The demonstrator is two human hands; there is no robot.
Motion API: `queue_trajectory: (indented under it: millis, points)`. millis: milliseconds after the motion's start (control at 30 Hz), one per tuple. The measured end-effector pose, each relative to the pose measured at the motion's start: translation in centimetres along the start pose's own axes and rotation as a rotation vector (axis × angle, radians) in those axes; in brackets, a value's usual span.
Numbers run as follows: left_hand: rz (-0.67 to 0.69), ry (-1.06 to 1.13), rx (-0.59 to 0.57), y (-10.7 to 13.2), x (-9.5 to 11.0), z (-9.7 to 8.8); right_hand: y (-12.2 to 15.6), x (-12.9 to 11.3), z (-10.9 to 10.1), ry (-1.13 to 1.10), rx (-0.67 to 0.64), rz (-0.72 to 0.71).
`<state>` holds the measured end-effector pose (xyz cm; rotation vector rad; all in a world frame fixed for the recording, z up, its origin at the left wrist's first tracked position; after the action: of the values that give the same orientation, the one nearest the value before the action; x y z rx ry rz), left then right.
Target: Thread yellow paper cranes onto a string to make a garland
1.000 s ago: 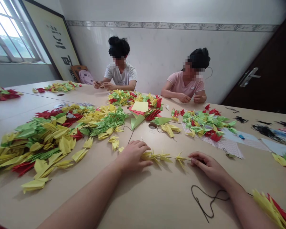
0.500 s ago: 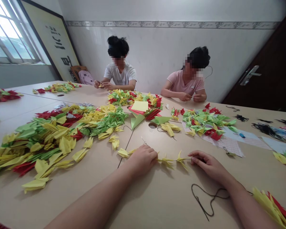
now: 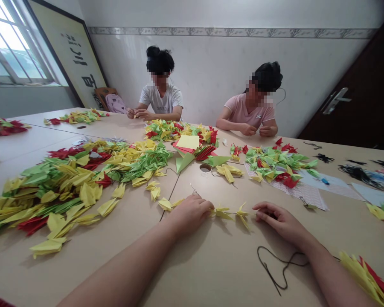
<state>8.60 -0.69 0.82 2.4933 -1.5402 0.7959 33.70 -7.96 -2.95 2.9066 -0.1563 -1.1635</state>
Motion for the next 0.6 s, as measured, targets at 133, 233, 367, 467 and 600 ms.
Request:
queue_trajectory:
  millis: [133,233,367,467,600]
  points:
    - [0.009,-0.012,0.006,0.1,-0.4,-0.2,0.2,-0.3,-0.1,-0.028,-0.018,0.005]
    - [0.009,-0.011,0.022,0.3,-0.8,-0.4,0.3,-0.5,-0.2,-0.011,-0.037,-0.004]
    - [0.004,-0.014,0.034,0.6,-1.3,-0.5,0.3,-1.0,-0.3,0.128,-0.035,-0.055]
    - [0.017,-0.019,0.046,0.7,-1.4,-0.7,0.4,-1.5,-0.4,0.227,0.001,-0.095]
    - [0.014,-0.027,0.059,0.9,-1.5,-1.0,0.5,-1.8,-0.4,0.270,0.029,-0.105]
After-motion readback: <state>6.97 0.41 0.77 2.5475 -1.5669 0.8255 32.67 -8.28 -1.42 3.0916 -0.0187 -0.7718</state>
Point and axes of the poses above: each hand's wrist, its own y-axis away from the middle knuckle, its own z-axis out of the palm, x = y × z, the point moved 4 cm from there along -y, towards the middle knuckle, and after that the axes turned 11 degrees about y, right-handed, at the moved point
